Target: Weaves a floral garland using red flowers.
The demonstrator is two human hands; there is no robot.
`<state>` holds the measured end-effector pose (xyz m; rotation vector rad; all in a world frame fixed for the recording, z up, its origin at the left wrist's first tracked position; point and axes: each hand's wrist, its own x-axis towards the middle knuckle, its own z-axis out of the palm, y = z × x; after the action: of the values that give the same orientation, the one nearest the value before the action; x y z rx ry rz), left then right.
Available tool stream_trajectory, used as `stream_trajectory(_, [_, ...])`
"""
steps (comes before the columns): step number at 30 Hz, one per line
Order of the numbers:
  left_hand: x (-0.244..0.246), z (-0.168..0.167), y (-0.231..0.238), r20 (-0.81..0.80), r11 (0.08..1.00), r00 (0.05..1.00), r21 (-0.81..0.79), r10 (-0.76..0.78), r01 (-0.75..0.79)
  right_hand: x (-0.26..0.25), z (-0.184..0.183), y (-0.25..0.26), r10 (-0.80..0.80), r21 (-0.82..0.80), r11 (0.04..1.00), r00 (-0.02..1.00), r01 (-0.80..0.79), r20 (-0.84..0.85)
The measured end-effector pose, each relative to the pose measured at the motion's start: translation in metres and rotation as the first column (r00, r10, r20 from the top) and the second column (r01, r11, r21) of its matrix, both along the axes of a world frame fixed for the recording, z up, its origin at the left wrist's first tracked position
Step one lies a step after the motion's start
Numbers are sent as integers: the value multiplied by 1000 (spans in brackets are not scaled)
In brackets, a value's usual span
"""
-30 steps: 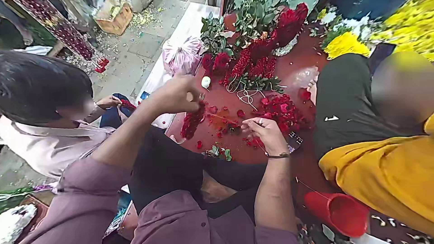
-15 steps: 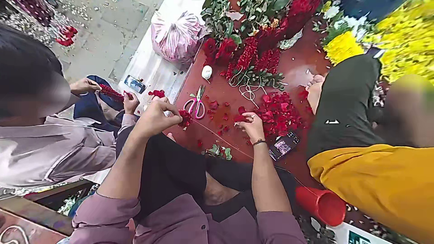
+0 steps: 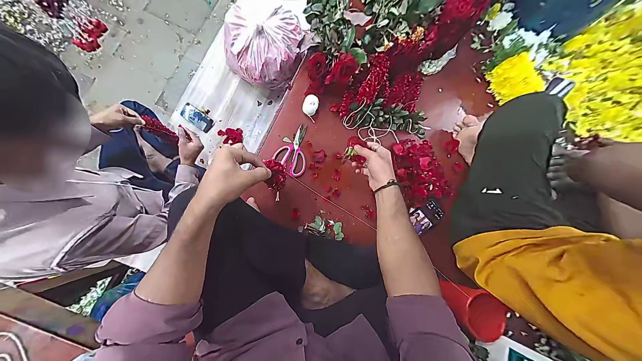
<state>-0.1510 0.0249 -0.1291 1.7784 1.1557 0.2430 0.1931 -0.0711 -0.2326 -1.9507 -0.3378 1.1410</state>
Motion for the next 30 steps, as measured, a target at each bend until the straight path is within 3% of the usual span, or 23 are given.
stream_trajectory(5, [-3,-2,1,-40,1000,999,3,-15,15,-7,-15,27,16,110,994,996,-7,-85])
stream_trajectory(8, [0,-1,2,-61,1000,998,3,-27,27,-9,-34,23,158,-26,987,977,-156,142])
stream_trajectory(10, [2,-1,2,-62,1000,998,-10,-30,29,-8,-52,17,327,-85,945,894,-317,306])
stream_trajectory(15, [3,-4,1,-59,998,996,-3,-60,60,-26,-84,13,709,-144,669,566,-729,421])
stream_trajectory(18, [1,-6,1,-59,998,996,5,-66,66,-34,-91,4,817,-172,485,374,-858,439])
stream_trajectory(21, [-2,-5,0,-70,998,996,3,-59,59,-29,-72,-23,860,-161,399,308,-903,408])
stream_trajectory(24, [-1,-3,0,-79,998,995,3,-66,66,-10,-52,-62,811,-126,502,416,-855,410])
stream_trajectory(28, [-1,-3,1,-53,999,997,12,-52,52,1,-36,-95,391,87,862,764,-500,513])
stream_trajectory(30, [-2,-2,-1,-47,999,998,1,-45,45,-7,-30,-94,282,109,916,812,-386,511])
